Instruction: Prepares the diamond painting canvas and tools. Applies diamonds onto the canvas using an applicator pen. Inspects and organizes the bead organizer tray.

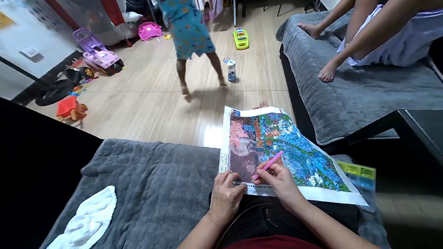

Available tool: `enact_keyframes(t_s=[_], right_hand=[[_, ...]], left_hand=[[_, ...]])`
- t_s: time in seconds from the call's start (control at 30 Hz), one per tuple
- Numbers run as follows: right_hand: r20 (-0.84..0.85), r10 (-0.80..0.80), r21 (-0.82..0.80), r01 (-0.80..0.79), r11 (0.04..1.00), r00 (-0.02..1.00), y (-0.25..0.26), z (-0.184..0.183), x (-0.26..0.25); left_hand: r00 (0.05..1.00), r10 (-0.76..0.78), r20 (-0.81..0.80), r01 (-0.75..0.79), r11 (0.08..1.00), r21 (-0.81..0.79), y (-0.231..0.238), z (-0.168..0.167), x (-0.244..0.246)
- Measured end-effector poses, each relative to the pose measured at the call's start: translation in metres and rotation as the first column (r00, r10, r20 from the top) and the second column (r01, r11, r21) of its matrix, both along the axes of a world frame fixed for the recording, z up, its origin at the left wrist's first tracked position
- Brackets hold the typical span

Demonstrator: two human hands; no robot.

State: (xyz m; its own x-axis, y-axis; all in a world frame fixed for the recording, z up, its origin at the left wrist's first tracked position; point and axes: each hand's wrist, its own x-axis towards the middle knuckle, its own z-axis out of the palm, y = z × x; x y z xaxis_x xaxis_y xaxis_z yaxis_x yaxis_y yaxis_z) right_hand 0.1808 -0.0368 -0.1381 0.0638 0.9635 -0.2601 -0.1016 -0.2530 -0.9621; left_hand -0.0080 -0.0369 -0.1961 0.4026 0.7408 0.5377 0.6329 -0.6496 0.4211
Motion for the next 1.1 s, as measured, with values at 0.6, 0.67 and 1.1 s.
enact_keyframes(t_s=[0.6, 0.67, 1.1], right_hand=[[-0.016, -0.007, -0.009, 0.007, 1.0, 1.0, 0.0002, -0.0016, -0.0006], [-0.018, -0.007, -0.006, 0.007, 1.0, 1.0, -0.0001, -0.002, -0.0007], [-0.006, -0.013, -0.01, 0.013, 1.0, 1.0, -0.0005, -0.0017, -0.0004]], left_hand=[[1.0, 0.0, 0.013, 0.0, 1.0, -0.007, -0.0024, -0.0088, -0.001], [0.999, 0.012, 0.036, -0.012, 1.0, -0.025, -0.0013, -0.0084, 0.0009], [0.997, -0.025, -0.067, 0.031, 0.994, 0.101, -0.0003, -0.0082, -0.001]])
